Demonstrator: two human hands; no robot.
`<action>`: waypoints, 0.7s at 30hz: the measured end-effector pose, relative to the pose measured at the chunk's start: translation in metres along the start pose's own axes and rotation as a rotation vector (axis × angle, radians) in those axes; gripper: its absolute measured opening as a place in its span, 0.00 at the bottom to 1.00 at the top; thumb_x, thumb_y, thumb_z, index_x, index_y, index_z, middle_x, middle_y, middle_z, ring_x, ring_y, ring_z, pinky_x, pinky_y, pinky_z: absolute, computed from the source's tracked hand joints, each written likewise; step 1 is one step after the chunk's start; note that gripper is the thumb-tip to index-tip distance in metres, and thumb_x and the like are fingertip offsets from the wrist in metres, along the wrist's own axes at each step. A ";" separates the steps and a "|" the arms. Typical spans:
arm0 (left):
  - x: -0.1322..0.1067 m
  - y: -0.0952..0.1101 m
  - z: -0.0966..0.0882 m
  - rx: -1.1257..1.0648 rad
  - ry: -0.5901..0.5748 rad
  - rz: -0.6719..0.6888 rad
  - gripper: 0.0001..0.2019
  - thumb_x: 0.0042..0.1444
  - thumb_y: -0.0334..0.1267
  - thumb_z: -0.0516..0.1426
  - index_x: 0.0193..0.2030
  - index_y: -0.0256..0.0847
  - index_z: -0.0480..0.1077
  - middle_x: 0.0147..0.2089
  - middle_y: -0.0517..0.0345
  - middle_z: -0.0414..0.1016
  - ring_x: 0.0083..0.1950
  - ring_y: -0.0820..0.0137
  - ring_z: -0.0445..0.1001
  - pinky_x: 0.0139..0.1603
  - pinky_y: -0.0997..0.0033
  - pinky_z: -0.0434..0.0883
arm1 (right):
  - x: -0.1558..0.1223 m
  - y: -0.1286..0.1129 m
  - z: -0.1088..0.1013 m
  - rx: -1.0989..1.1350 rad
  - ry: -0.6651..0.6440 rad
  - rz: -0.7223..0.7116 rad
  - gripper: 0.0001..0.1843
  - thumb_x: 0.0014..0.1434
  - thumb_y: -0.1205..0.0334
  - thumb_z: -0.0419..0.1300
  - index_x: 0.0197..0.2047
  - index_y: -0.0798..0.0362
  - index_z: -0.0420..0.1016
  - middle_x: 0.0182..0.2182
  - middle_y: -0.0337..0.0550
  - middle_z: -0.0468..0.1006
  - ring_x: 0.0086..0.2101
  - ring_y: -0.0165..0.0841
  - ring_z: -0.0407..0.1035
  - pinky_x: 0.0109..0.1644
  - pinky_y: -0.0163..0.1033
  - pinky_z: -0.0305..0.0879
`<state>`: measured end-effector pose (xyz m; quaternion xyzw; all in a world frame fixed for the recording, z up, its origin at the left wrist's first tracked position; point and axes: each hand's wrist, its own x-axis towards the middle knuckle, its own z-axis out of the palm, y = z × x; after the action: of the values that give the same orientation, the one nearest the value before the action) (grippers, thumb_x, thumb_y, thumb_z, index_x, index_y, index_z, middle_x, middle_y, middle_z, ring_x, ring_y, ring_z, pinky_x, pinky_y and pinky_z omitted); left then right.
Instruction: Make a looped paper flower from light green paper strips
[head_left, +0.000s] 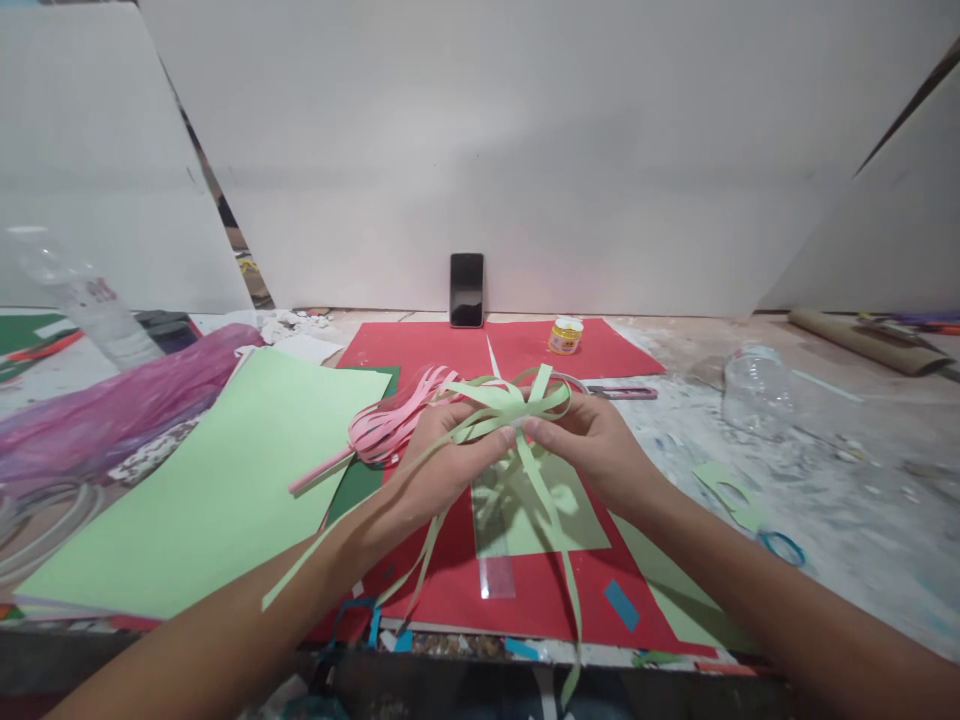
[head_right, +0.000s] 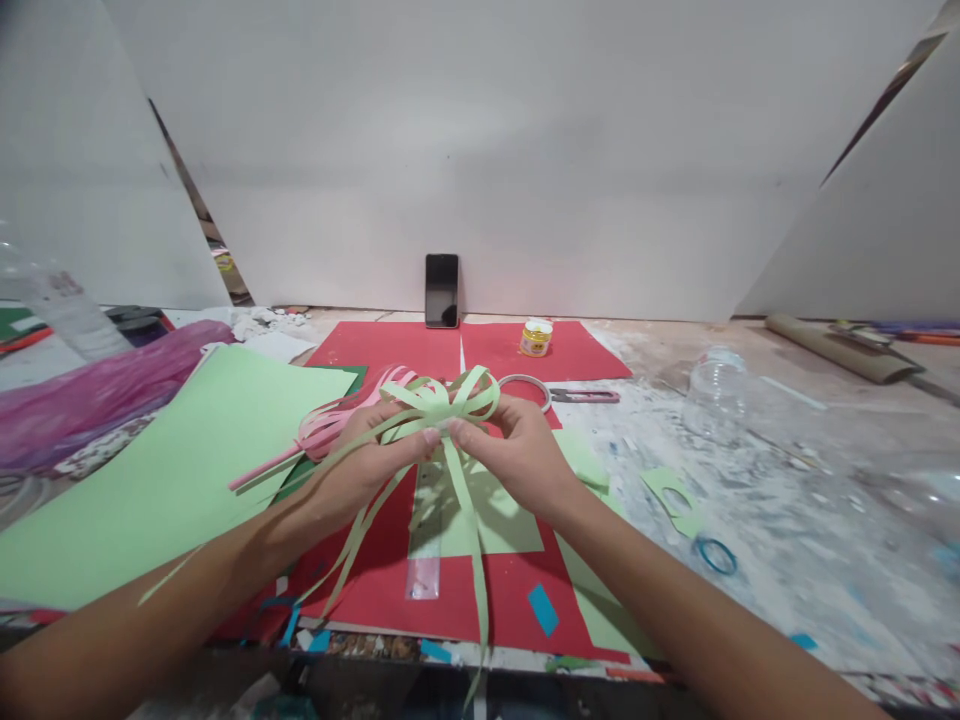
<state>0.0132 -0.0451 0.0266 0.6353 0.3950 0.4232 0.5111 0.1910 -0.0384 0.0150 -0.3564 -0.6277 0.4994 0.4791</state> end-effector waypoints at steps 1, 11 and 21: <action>0.000 0.000 0.000 0.006 0.004 0.005 0.12 0.54 0.42 0.60 0.38 0.35 0.76 0.33 0.54 0.74 0.34 0.68 0.70 0.35 0.71 0.67 | 0.000 0.000 0.000 -0.007 0.002 -0.005 0.13 0.54 0.61 0.66 0.43 0.50 0.81 0.40 0.44 0.81 0.43 0.39 0.73 0.48 0.43 0.68; 0.001 -0.007 0.000 0.005 0.003 0.010 0.09 0.54 0.40 0.60 0.36 0.35 0.76 0.31 0.55 0.74 0.36 0.66 0.72 0.37 0.69 0.68 | -0.001 0.000 0.003 -0.025 0.016 -0.012 0.13 0.55 0.60 0.64 0.45 0.48 0.80 0.37 0.42 0.81 0.36 0.34 0.74 0.37 0.37 0.68; 0.001 -0.003 0.004 0.024 0.041 0.020 0.14 0.52 0.40 0.61 0.43 0.37 0.78 0.36 0.53 0.78 0.38 0.65 0.74 0.36 0.71 0.70 | -0.002 -0.003 0.007 -0.002 0.015 0.042 0.14 0.51 0.62 0.65 0.42 0.50 0.81 0.33 0.43 0.81 0.34 0.35 0.74 0.40 0.40 0.70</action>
<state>0.0171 -0.0453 0.0231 0.6364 0.4040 0.4364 0.4912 0.1850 -0.0432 0.0172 -0.3739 -0.6167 0.5062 0.4729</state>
